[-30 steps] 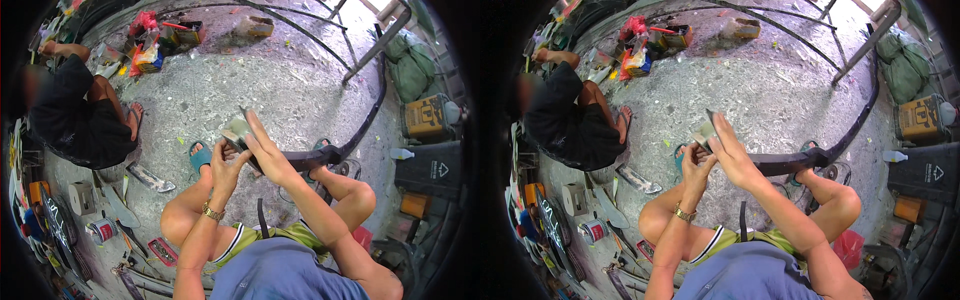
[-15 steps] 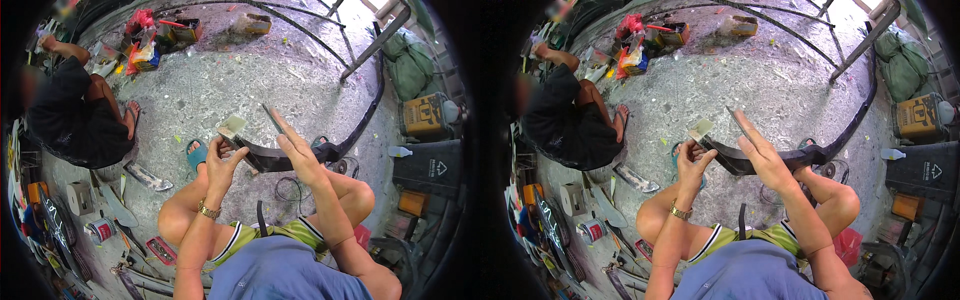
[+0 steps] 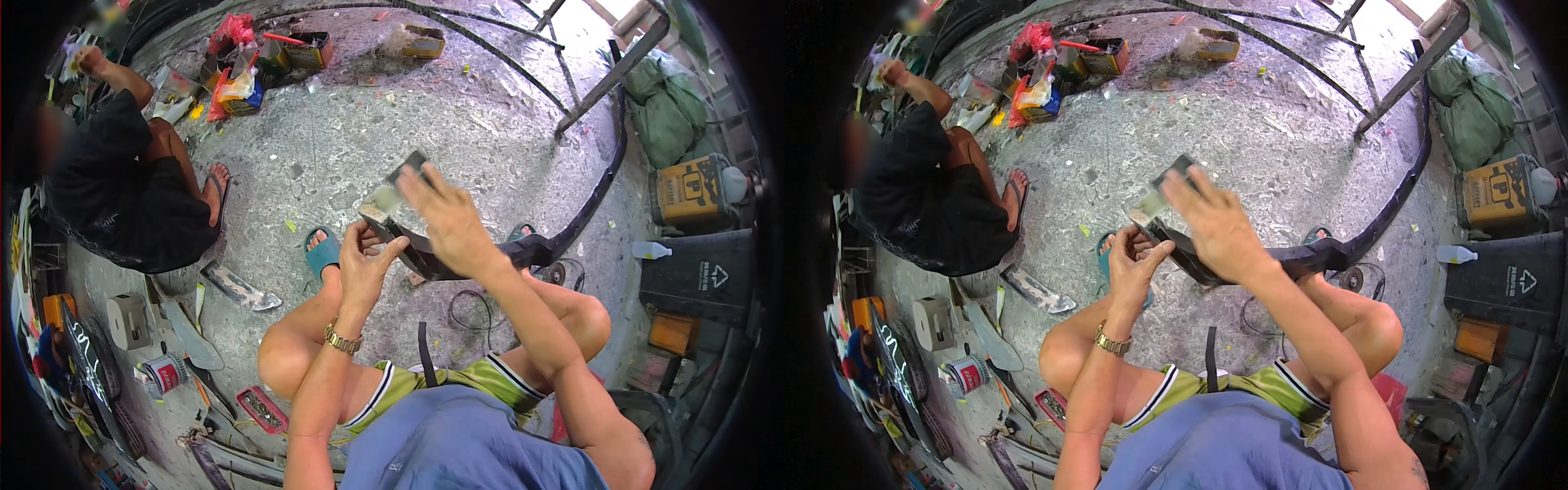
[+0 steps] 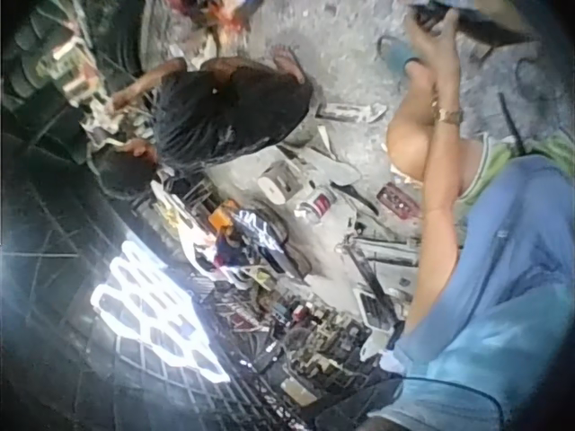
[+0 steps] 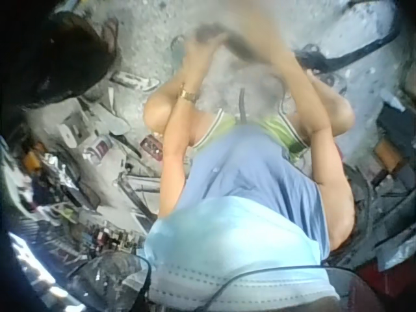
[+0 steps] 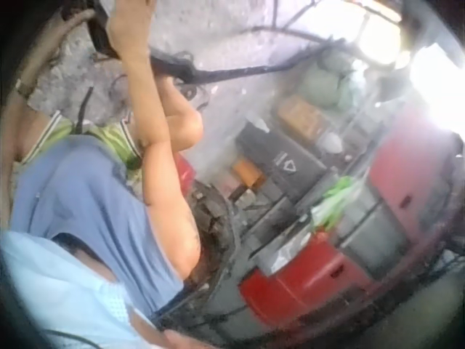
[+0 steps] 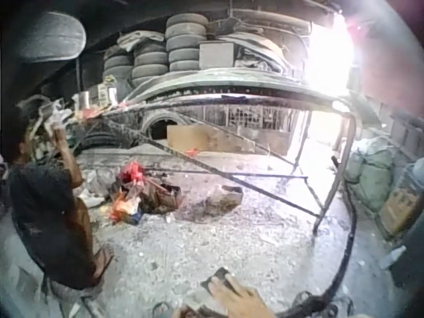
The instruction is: Sanding a black car spoiler or bumper lip by hand using sandpaper.
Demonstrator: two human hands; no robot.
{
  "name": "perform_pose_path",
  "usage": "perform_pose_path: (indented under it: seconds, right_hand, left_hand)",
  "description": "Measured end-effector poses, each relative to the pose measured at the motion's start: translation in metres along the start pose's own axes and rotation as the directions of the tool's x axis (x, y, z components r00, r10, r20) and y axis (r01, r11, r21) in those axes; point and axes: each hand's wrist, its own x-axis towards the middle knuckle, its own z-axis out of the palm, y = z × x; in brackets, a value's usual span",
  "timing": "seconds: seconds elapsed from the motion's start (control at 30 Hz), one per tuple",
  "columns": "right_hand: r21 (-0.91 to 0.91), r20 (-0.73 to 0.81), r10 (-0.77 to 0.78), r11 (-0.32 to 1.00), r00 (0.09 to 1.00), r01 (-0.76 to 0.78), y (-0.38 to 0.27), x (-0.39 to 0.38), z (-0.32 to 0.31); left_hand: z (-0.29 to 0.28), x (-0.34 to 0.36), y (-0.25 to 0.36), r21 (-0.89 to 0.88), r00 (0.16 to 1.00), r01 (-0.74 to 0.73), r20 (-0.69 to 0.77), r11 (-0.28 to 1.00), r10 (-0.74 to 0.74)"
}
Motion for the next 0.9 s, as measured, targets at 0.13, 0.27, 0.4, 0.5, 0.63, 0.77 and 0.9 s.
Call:
perform_pose_path:
  seconds: [0.13, 0.27, 0.4, 0.5, 0.63, 0.77, 0.9]
  right_hand:
    - [0.497, 0.152, 0.218, 0.826, 0.964, -0.266, 0.056, 0.016, -0.024]
    - [0.877, 0.454, 0.056, 0.148, 0.889, -0.458, 0.094, 0.048, -0.056]
    - [0.684, 0.672, -0.049, 0.426, 0.739, -0.593, 0.092, 0.108, -0.047]
    - [0.684, 0.723, -0.44, 0.562, 0.532, -0.465, 0.074, 0.147, -0.02]
    - [0.467, 0.877, -0.268, 0.672, 0.399, -0.575, 0.07, 0.17, -0.028]
    - [0.605, 0.789, -0.433, 0.672, 0.436, -0.428, 0.057, 0.167, -0.027]
    - [0.43, 0.896, -0.255, 0.701, 0.362, -0.569, 0.051, 0.17, -0.025]
  left_hand:
    - [0.003, -0.004, -0.001, 0.033, 1.0, 0.001, -0.017, 0.999, 0.0]
    - [0.004, -0.009, 0.002, 0.028, 0.998, -0.054, -0.037, 0.998, 0.055]
    - [0.004, -0.015, 0.009, 0.084, 0.998, -0.051, -0.018, 0.995, 0.053]
    - [0.005, -0.016, 0.011, 0.074, 0.999, -0.039, -0.035, 0.996, 0.041]
    - [0.006, -0.016, 0.012, 0.077, 0.996, -0.079, -0.045, 0.994, 0.082]
    - [0.009, -0.017, 0.014, 0.065, 0.997, -0.051, -0.059, 0.997, 0.055]
    - [0.005, -0.018, 0.017, 0.077, 0.997, -0.044, -0.063, 0.996, 0.049]
